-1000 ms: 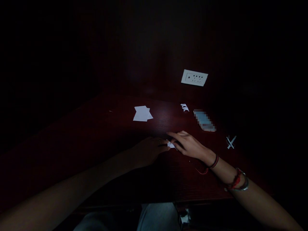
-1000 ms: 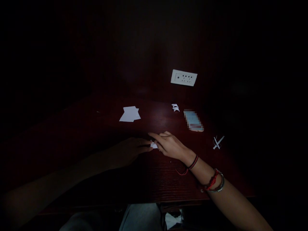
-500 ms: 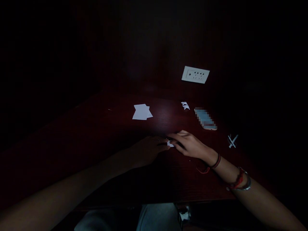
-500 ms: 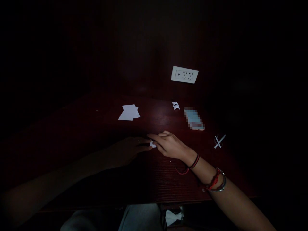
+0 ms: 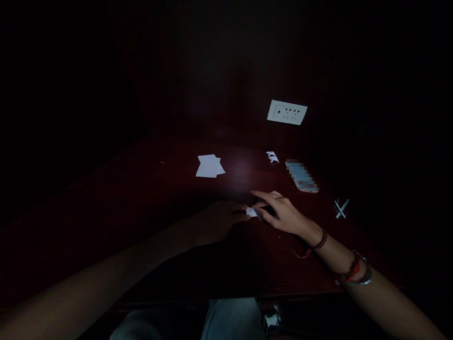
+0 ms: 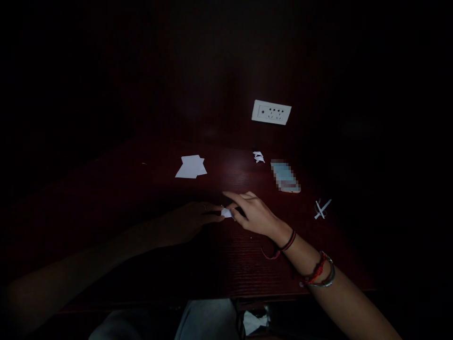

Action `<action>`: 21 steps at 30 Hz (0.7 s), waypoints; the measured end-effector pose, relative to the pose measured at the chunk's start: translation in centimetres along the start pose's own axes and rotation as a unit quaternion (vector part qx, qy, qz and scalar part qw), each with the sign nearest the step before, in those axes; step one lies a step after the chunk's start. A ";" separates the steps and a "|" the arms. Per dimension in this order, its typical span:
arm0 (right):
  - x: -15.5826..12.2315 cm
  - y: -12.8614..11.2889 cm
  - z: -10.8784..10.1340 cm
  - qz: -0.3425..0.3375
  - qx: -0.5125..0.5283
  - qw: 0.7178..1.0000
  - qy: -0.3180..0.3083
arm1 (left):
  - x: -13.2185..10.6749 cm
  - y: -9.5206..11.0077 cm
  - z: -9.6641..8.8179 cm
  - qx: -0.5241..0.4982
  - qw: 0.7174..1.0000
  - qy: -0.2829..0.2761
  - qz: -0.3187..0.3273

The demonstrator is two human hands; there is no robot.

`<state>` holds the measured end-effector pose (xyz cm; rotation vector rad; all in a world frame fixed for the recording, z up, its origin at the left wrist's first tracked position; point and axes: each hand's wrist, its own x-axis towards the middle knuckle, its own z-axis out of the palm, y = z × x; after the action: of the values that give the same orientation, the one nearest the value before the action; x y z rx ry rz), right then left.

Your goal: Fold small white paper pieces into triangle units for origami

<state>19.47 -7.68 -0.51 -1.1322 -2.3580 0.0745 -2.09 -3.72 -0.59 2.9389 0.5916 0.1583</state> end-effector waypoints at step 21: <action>1.1 -0.2 0.5 -0.029 -0.045 0.997 -0.056 | 0.1 -0.1 0.2 0.001 1.000 0.014 0.013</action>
<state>18.56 -6.87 -0.40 -1.1255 -2.5137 0.0115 -2.06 -3.63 -0.76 2.9524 0.5594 0.2015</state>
